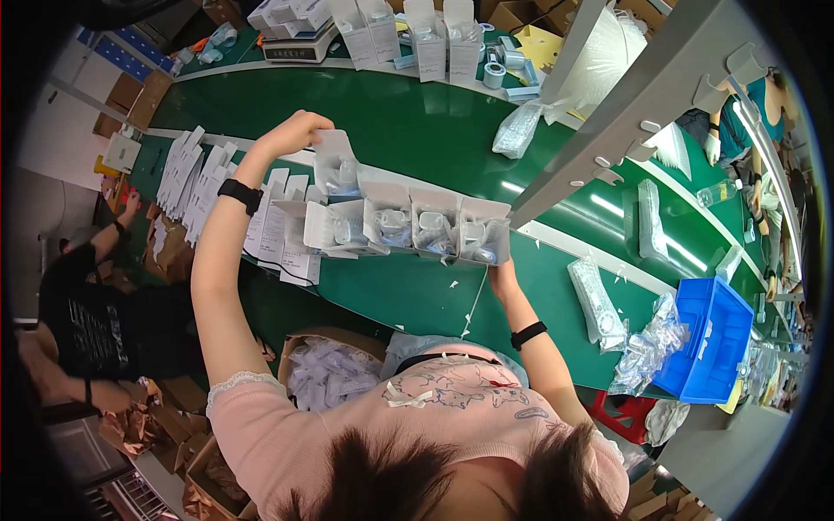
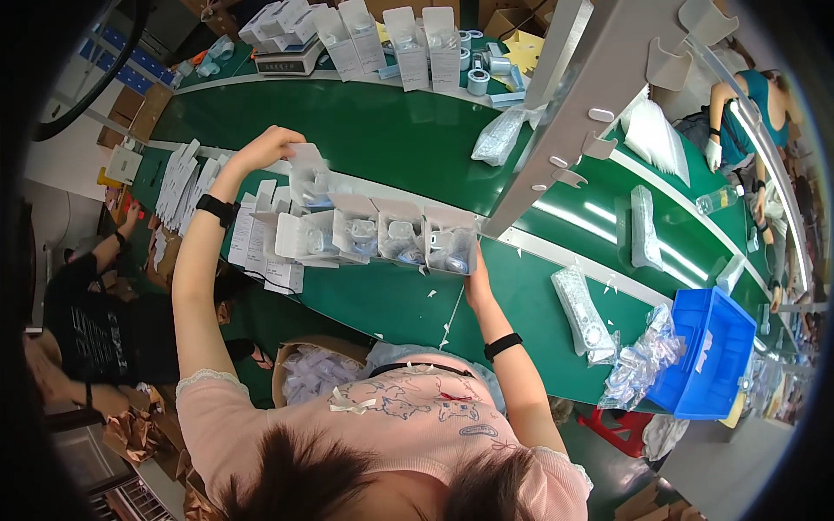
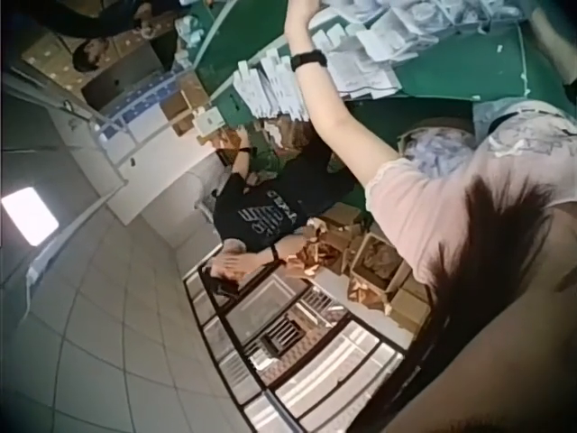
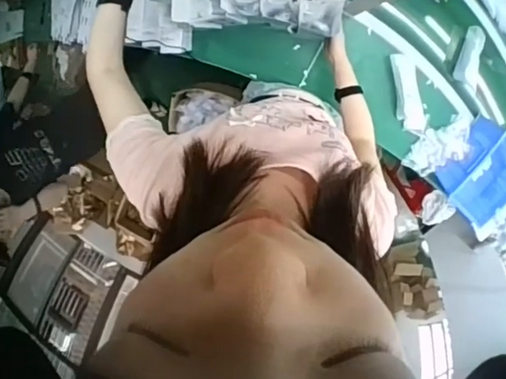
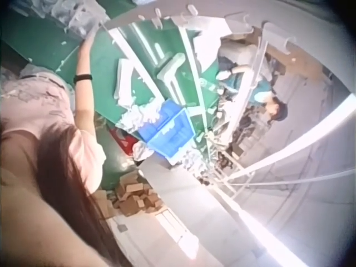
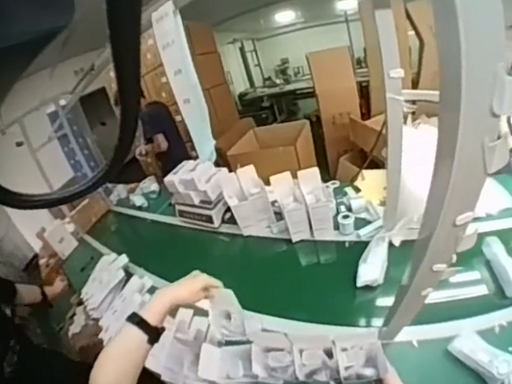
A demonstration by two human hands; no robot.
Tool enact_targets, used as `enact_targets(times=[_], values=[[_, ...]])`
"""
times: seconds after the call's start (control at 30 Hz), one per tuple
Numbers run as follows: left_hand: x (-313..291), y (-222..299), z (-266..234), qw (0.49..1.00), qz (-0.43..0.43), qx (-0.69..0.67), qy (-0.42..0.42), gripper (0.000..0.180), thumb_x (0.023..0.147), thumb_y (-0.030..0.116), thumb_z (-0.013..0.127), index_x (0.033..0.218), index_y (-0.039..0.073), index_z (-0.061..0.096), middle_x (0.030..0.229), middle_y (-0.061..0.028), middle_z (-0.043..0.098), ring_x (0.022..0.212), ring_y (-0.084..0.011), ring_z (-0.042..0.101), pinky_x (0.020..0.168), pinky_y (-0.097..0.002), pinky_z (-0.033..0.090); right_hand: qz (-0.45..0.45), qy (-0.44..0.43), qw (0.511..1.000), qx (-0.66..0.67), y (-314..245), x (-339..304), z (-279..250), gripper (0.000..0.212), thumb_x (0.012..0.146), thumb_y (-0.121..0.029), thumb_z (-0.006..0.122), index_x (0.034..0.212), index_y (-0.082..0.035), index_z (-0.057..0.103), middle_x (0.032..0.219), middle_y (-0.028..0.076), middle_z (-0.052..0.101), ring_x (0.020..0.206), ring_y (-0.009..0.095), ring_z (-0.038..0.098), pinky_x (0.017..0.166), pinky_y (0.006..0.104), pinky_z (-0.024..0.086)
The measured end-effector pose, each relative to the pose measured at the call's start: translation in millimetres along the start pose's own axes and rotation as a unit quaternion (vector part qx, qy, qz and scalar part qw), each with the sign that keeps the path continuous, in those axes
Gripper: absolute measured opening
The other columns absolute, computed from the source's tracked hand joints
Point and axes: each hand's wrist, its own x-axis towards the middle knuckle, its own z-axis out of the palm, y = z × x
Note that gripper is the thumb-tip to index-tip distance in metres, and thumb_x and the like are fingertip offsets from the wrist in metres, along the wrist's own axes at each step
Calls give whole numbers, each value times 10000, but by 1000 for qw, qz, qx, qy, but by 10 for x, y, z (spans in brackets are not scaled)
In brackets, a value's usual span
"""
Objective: The person packages items by hand, placing a wrapped device and a manual into a white box before folding it closed. They repeat this process for several boxes, occasionally moving materials aside to reach more components.
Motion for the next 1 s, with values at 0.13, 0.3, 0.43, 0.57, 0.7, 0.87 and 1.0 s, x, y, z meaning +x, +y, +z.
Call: enact_targets(times=[0.13, 0.3, 0.43, 0.57, 0.7, 0.87, 1.0], values=[[17, -68, -27, 996, -17, 25, -87, 219, 681, -27, 544, 898, -12, 567, 888, -155, 594, 803, -306, 560, 718, -329, 440, 7, 3, 1000, 15, 26, -1, 0, 509, 896, -419, 345, 1312, -131, 294, 1283, 27, 379, 1189, 174, 344, 998, 312, 244], [23, 342, 101, 963, 175, 204, 34, 358, 671, 83, 599, 1020, 38, 530, 1107, -137, 508, 1006, -299, 482, 855, -375, 383, 2, 40, 999, 13, -20, -15, 106, 496, 894, -409, 354, 1300, -126, 313, 1266, 31, 397, 1170, 177, 366, 990, 311, 260], [91, 986, 571, 960, 280, 15, -11, 394, 716, 117, 608, 1080, 48, 476, 1121, -156, 504, 997, -302, 494, 846, -379, 395, -1, 35, 998, 46, -49, -50, 99, 469, 893, -395, 365, 1272, -120, 347, 1238, 34, 422, 1137, 177, 397, 969, 313, 293], [172, 1114, 788, 963, 201, -7, -180, 218, 748, 92, 594, 935, 2, 529, 876, -200, 561, 796, -330, 549, 675, -371, 431, 1, 39, 996, 79, -81, -49, 203, 445, 893, -380, 368, 1248, -111, 369, 1213, 37, 438, 1115, 176, 413, 950, 311, 318], [291, 1013, 817, 962, 212, 43, -165, 137, 735, 61, 601, 823, -30, 550, 726, -216, 547, 691, -342, 547, 592, -377, 415, -6, 45, 996, 74, -61, 15, 237, 437, 893, -370, 373, 1240, -104, 372, 1203, 47, 443, 1109, 174, 418, 939, 307, 328], [324, 1031, 790, 968, 208, 34, -133, 160, 708, 79, 625, 740, -47, 531, 658, -219, 536, 672, -358, 551, 573, -397, 418, -39, 51, 996, 56, -40, 211, 174, 403, 891, -347, 382, 1201, -92, 414, 1181, 52, 459, 1073, 167, 443, 918, 303, 342], [229, 1282, 604, 975, 154, 100, -127, 233, 688, 113, 641, 842, -34, 546, 752, -218, 565, 759, -361, 559, 633, -395, 444, -89, 111, 983, -113, -176, 29, -104, 287, 856, -234, 465, 1082, -67, 522, 1094, 66, 531, 1023, 164, 472, 891, 304, 360]])
